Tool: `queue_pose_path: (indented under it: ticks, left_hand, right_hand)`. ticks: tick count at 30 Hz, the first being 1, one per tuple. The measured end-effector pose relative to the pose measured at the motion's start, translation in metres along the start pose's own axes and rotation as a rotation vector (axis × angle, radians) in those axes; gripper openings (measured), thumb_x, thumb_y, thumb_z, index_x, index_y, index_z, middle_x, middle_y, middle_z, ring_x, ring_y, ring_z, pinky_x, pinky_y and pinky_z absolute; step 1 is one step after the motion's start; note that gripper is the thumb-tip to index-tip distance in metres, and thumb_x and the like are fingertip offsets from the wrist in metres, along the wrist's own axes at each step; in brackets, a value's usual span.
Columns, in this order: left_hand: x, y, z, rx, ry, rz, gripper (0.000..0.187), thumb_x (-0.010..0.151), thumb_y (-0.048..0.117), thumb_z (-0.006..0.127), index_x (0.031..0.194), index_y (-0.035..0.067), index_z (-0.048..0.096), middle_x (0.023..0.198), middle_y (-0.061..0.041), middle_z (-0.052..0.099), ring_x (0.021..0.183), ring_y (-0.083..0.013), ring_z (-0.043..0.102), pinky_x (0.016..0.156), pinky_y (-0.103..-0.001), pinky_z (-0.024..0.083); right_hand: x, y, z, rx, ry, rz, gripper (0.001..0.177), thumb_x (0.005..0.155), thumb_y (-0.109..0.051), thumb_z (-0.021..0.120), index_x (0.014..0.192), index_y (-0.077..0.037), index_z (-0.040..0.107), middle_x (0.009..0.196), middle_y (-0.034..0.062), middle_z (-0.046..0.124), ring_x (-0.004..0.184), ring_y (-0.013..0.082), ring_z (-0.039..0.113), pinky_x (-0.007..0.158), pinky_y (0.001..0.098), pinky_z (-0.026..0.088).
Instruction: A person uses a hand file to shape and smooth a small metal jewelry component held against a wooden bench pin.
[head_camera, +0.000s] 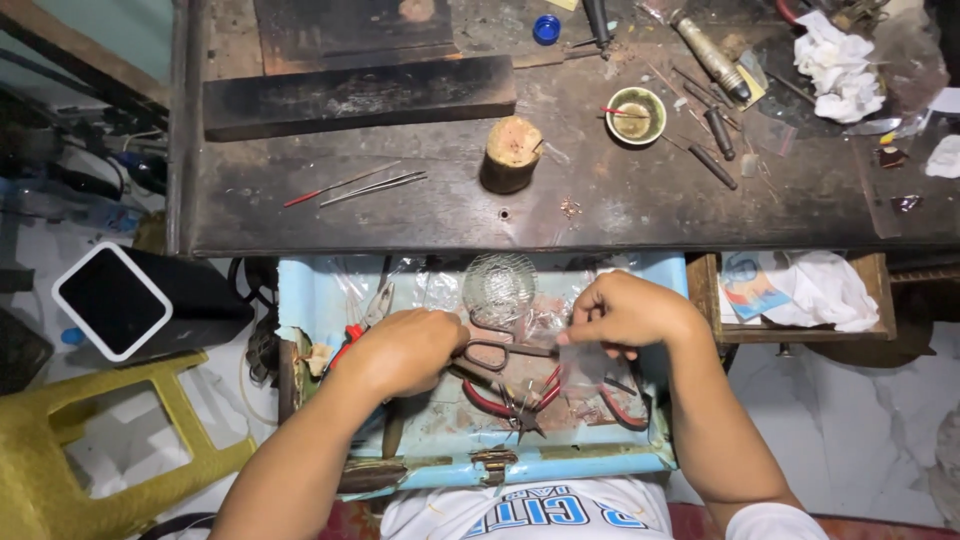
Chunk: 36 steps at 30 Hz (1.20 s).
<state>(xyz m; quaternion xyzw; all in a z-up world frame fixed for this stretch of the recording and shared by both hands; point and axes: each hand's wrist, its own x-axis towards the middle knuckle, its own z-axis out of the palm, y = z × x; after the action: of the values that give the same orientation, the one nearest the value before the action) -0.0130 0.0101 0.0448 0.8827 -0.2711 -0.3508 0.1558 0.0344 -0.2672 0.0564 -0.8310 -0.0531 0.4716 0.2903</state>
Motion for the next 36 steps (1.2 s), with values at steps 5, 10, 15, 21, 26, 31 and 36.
queue_pose_path:
  ticks: [5, 10, 15, 21, 26, 31, 36]
  left_hand:
    - [-0.015, 0.011, -0.025, -0.204, 0.064, 0.123, 0.009, 0.090, 0.000, 0.062, 0.098, -0.003, 0.067, 0.095, -0.023, 0.072, 0.098, -0.0481, 0.068, 0.087, -0.056, 0.055]
    - [-0.001, 0.002, -0.015, -0.372, 0.301, 0.301, 0.006, 0.096, 0.007, 0.057, 0.094, 0.003, 0.062, 0.085, -0.017, 0.065, 0.087, -0.0433, 0.066, 0.081, -0.049, 0.055]
    - [0.010, -0.005, 0.001, -0.565, 0.623, 0.323, 0.007, 0.098, 0.013, 0.060, 0.103, 0.010, 0.064, 0.082, -0.006, 0.058, 0.079, -0.0275, 0.064, 0.075, -0.040, 0.054]
    - [0.019, -0.009, 0.023, -1.090, 0.732, 0.433, 0.006, 0.104, 0.005, 0.047, 0.108, 0.003, 0.051, 0.097, -0.013, 0.060, 0.052, -0.0145, 0.054, 0.048, -0.029, 0.053]
    - [0.019, 0.003, 0.015, -1.187, 0.772, 0.457, 0.010, 0.105, 0.007, 0.046, 0.111, -0.002, 0.047, 0.096, -0.017, 0.062, 0.057, -0.0124, 0.052, 0.047, -0.026, 0.053]
    - [0.019, 0.003, 0.015, -1.126, 0.817, 0.458, 0.009, 0.104, 0.006, 0.048, 0.108, -0.002, 0.049, 0.092, -0.018, 0.065, 0.055, -0.0136, 0.054, 0.044, -0.027, 0.054]
    - [0.018, 0.004, 0.014, -1.104, 0.818, 0.438, 0.008, 0.102, 0.003, 0.050, 0.106, -0.003, 0.053, 0.087, -0.017, 0.068, 0.048, -0.0133, 0.056, 0.044, -0.027, 0.051]
  right_hand:
    - [-0.010, 0.003, -0.010, 0.072, 0.095, -0.034, 0.014, 0.080, -0.011, 0.079, 0.077, 0.003, 0.079, 0.049, 0.0186, 0.066, 0.033, 0.0206, 0.058, 0.039, 0.0278, 0.047]
    - [-0.015, 0.028, -0.018, 0.130, 0.278, -0.108, 0.009, 0.078, -0.010, 0.078, 0.083, -0.002, 0.081, 0.052, 0.0172, 0.069, 0.037, 0.0220, 0.064, 0.042, 0.0292, 0.050]
    - [-0.037, 0.041, -0.011, 0.294, 0.624, -0.075, 0.013, 0.083, -0.007, 0.074, 0.093, 0.000, 0.078, 0.079, 0.0185, 0.079, 0.052, 0.0247, 0.075, 0.050, 0.0327, 0.058]
    - [-0.051, 0.060, 0.014, 0.281, 0.562, 0.111, 0.019, 0.081, -0.006, 0.071, 0.097, 0.002, 0.078, 0.085, 0.0193, 0.081, 0.057, 0.0271, 0.078, 0.058, 0.0362, 0.062]
    - [-0.019, 0.099, 0.047, 0.039, 0.516, 0.132, 0.018, 0.079, -0.010, 0.073, 0.095, -0.004, 0.078, 0.078, 0.0110, 0.079, 0.068, 0.0277, 0.078, 0.063, 0.0368, 0.062]
    - [-0.002, 0.108, 0.056, -0.217, 0.552, 0.154, 0.016, 0.078, -0.022, 0.074, 0.093, -0.015, 0.076, 0.078, 0.0042, 0.079, 0.082, 0.0307, 0.078, 0.072, 0.0404, 0.061]
    - [-0.017, 0.098, 0.050, -0.077, 0.428, 0.030, 0.024, 0.077, -0.014, 0.070, 0.100, -0.008, 0.072, 0.081, 0.0127, 0.080, 0.076, 0.0342, 0.076, 0.068, 0.0418, 0.058]
